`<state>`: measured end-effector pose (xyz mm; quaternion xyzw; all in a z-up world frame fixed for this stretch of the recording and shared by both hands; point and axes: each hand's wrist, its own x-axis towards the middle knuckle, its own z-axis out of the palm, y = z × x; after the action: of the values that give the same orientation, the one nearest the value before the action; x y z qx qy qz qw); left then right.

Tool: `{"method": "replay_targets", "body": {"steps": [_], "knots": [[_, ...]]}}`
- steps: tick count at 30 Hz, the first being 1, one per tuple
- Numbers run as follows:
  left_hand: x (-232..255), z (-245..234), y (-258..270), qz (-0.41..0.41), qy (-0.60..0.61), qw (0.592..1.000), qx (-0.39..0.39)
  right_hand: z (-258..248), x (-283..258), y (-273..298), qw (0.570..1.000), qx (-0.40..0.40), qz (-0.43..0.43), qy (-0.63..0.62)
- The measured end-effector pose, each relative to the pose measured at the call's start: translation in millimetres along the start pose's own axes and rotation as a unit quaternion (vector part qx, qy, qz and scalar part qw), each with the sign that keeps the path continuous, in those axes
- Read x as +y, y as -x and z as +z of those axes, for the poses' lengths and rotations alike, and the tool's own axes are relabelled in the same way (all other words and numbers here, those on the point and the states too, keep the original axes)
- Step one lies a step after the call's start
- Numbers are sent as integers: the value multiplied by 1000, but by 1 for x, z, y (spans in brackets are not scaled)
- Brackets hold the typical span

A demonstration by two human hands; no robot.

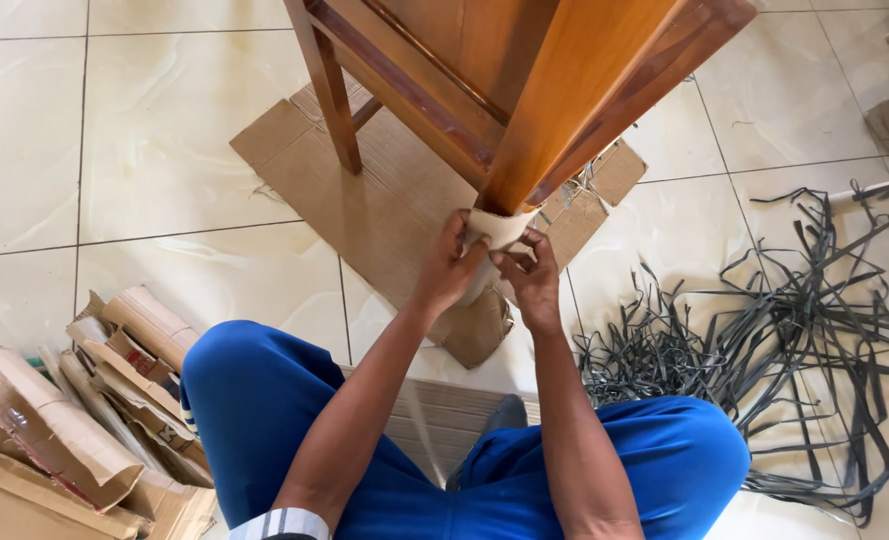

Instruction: Wrapping a wooden chair leg with protective cardboard and securing it with plastic ties.

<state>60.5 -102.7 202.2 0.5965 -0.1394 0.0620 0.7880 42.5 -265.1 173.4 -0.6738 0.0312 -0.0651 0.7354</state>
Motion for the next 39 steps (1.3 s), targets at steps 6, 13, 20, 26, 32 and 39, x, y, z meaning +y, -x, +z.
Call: {"method": "replay_targets", "body": {"steps": [6, 13, 20, 26, 32, 39], "knots": [[-3, 6, -2, 2, -122, 990, 73, 34, -3, 6, 988, 93, -86, 88], [3, 11, 8, -17, -167, 984, 63, 37, 6, 12, 969, 114, -105, 195], [-14, 5, 13, -74, -215, 972, 66, 42, -4, 11, 974, 94, -70, 193], [-20, 4, 25, -99, -204, 970, 86, 40, 10, 14, 973, 110, -56, 194], [-41, 3, 32, -69, -231, 966, 97, 37, 18, 14, 967, 100, -79, 219], [-48, 6, 39, -69, -279, 952, 107, 31, 31, 15, 937, 111, -199, 263]]}}
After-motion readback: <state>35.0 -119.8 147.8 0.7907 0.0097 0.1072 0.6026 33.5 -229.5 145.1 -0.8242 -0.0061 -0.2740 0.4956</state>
